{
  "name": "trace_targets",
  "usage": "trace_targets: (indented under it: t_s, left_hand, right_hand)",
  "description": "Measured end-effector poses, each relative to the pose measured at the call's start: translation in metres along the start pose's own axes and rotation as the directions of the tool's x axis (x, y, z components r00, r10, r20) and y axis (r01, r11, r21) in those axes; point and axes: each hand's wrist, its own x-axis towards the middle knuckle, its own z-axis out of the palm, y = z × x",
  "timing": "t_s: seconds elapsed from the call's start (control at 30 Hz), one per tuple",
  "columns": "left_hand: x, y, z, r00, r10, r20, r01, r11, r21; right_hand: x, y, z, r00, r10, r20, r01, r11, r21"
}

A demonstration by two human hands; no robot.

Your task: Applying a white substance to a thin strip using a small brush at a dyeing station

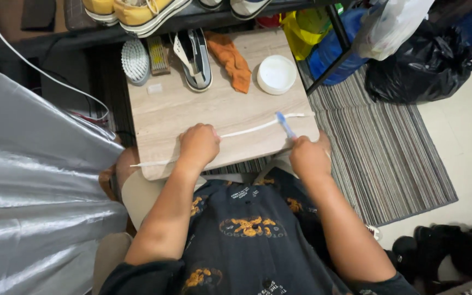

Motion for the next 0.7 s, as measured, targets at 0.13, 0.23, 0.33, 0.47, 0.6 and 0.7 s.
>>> trace_targets:
  t_s: [0.13, 0.23, 0.33, 0.47, 0.6, 0.7]
  left_hand:
    - [0.002, -0.002, 0.004, 1.000, -0.018, 0.005, 0.017, 1.000, 0.011]
    - [0.001, -0.001, 0.002, 1.000, -0.011, 0.012, 0.011, 1.000, 0.012]
    - [0.003, -0.002, 0.003, 1.000, 0.003, 0.010, -0.003, 1.000, -0.006]
    - [0.006, -0.006, 0.009, 1.000, 0.007, 0.005, -0.007, 1.000, 0.009]
    - [0.005, -0.003, 0.003, 1.000, -0.006, 0.012, 0.006, 1.000, -0.006]
    - [0.005, -0.003, 0.004, 1.000, -0.003, 0.008, 0.003, 1.000, 0.006]
  right_hand:
    - [-0.017, -0.020, 0.003, 0.982, -0.163, -0.091, 0.165, 0.986, 0.016]
    - [-0.053, -0.054, -0.015, 0.878, -0.437, -0.197, 0.404, 0.895, -0.189]
    - [-0.051, -0.051, -0.008, 0.894, -0.435, -0.112, 0.407, 0.890, -0.206]
    - [-0.022, -0.013, 0.010, 0.970, -0.244, -0.002, 0.242, 0.963, -0.117]
    - [-0.006, -0.003, -0.002, 0.998, -0.050, -0.035, 0.047, 0.996, -0.072]
    - [-0.030, -0.025, -0.033, 0.945, -0.278, -0.171, 0.251, 0.954, -0.163]
